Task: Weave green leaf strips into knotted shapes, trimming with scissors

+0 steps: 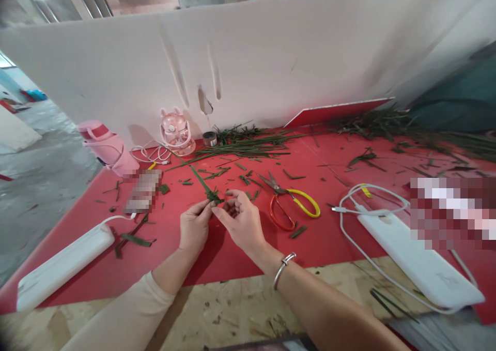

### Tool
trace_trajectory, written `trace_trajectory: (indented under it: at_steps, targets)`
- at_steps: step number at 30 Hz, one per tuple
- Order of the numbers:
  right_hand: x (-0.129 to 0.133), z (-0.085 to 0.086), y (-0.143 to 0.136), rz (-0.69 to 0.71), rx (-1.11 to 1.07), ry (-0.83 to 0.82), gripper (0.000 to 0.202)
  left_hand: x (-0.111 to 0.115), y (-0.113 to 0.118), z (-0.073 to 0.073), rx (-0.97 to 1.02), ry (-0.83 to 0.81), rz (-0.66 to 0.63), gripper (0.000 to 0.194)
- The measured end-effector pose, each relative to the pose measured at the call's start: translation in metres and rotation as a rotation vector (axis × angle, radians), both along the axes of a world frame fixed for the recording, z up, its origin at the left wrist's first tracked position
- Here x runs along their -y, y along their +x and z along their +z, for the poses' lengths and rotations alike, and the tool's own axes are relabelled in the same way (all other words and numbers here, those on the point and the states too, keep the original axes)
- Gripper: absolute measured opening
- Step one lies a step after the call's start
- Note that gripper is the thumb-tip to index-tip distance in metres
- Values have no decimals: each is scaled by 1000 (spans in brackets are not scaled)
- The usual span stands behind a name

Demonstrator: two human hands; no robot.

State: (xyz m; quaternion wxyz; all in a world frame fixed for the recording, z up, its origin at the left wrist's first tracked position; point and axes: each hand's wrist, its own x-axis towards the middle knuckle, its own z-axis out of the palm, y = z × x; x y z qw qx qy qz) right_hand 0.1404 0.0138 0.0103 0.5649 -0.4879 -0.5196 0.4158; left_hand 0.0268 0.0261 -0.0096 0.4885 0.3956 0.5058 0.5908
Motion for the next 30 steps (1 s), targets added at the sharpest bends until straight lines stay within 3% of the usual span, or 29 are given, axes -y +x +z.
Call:
trace_trajectory:
  at_steps: [4,9,14,17,23,30]
  targets:
    - [0,0,1,23,27,-3,22,1,1,0,26,13,-54,23]
    - [-2,2,2,88,-167,-104,22,1,3,3,168,-42,-151,21]
    - [-2,7,3,92,-184,-141,22,1,2,3,224,-76,-212,23]
    - [-1,7,4,116,-142,-114,30,-1,2,3,250,-83,-206,23]
    - [0,3,3,-18,123,-33,30,-1,4,3,287,-85,-97,22]
    - [2,3,1,62,191,9,21,0,4,5,278,-114,-104,27]
